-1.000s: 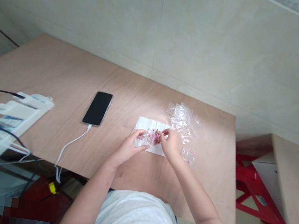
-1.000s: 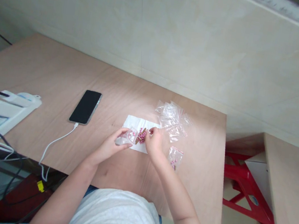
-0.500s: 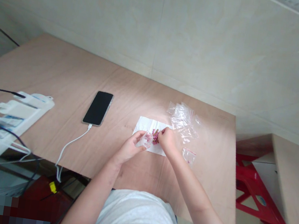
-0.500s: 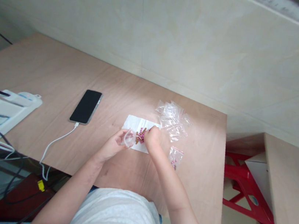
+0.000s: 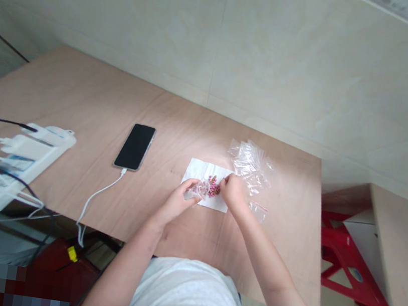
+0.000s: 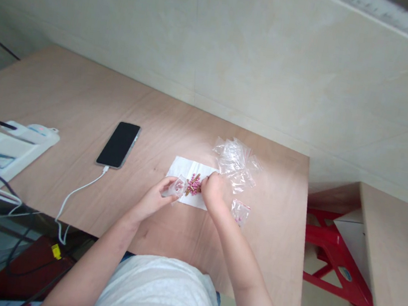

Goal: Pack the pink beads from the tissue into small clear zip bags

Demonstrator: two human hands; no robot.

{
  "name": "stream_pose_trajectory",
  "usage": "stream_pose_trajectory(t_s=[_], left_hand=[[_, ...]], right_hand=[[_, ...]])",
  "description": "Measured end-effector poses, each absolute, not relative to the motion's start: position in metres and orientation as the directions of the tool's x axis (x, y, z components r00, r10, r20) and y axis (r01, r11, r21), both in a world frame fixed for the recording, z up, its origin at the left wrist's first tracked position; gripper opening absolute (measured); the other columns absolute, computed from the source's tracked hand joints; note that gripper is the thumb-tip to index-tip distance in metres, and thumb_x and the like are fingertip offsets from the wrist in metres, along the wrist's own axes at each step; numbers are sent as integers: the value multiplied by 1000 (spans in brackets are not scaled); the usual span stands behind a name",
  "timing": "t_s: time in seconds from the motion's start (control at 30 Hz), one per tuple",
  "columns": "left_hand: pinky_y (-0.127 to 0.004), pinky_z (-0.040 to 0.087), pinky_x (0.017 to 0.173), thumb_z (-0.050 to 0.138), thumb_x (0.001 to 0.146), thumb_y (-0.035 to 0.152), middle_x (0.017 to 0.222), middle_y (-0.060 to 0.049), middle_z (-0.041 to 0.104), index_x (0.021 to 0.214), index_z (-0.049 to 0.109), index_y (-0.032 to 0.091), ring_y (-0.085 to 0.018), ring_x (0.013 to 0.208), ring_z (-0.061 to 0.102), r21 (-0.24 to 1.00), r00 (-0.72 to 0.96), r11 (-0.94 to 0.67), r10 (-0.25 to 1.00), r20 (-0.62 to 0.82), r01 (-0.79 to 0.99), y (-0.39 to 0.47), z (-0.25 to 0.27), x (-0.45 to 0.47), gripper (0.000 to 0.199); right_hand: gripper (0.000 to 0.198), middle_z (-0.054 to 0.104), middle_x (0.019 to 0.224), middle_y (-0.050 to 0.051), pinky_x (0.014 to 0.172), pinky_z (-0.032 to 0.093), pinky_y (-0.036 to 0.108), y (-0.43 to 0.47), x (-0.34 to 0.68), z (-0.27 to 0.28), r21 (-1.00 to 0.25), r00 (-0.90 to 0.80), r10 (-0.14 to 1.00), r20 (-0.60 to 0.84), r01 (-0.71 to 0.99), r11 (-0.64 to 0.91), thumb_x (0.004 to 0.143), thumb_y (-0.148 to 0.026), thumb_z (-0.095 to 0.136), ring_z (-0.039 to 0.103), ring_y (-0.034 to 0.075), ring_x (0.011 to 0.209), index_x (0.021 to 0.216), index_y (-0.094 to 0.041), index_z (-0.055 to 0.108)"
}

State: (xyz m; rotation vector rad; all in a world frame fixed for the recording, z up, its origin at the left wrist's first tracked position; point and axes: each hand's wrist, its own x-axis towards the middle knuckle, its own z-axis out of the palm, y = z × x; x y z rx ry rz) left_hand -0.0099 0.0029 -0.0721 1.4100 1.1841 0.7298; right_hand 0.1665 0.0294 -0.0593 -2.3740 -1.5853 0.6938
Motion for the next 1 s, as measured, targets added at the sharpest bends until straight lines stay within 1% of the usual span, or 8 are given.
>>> stream_pose_trajectory(t_s=[0.07,0.17,0.27,0.33,0.43,0.53,0.83,1.0], left_hand=[[-33,39,89,59,69,22,104,-6,57,103,49,17,-18,98,53,957,304,110,933,-193,269,3,-70,-9,36],[-32,39,89,59,68,22,105,-6,57,102,49,17,-18,99,53,952,302,105,933,-194,287,2,-67,-8,36],[-33,38,89,59,67,20,105,-6,57,102,49,17,-19,98,53,950,305,99,933,-192,295,2,-63,-6,36],[-33,39,88,59,67,19,102,-5,58,100,50,18,-19,97,54,952,311,97,931,-190,290,1,-60,-4,34],[-32,40,87,59,67,17,99,-4,59,98,51,18,-18,95,54,959,327,76,930,-167,273,0,-56,-1,33],[-31,39,88,59,67,18,100,-4,58,99,51,18,-18,96,54,962,337,45,931,-138,269,-1,-53,0,33],[-32,41,86,59,67,18,101,-4,58,102,51,19,-19,96,54,957,329,31,935,-130,289,-9,-47,0,36],[-32,40,88,61,67,21,102,-4,58,103,51,19,-19,98,53,956,330,17,937,-118,293,-13,-45,1,37]], right_hand=[[11,63,72,10,58,41,26,28,170,-54,-485,329,909,-257,770,-415,73,-22,48,59,20,71,70,-16,56],[10,62,67,6,52,43,25,22,169,-38,-680,303,912,-277,608,-409,73,-24,47,58,16,61,71,-15,53],[12,58,60,2,44,44,22,10,161,-17,-871,142,941,-307,356,-338,74,-28,48,55,12,51,75,-16,51],[13,57,60,1,42,44,22,2,154,-6,-925,59,966,-252,278,-258,71,-28,52,54,12,52,74,-16,53],[10,59,62,1,49,45,23,-7,147,0,-936,28,987,-155,315,-156,70,-26,55,54,12,55,73,-16,58],[9,60,65,2,57,44,25,-11,144,-3,-908,61,996,-65,411,-84,70,-23,55,53,12,58,73,-16,60],[9,57,65,1,58,40,23,-20,144,-4,-846,55,994,93,531,49,72,-24,55,50,12,59,71,-18,62],[8,54,64,1,59,40,23,-26,144,2,-830,56,993,101,555,54,73,-22,56,50,12,61,71,-18,63]])
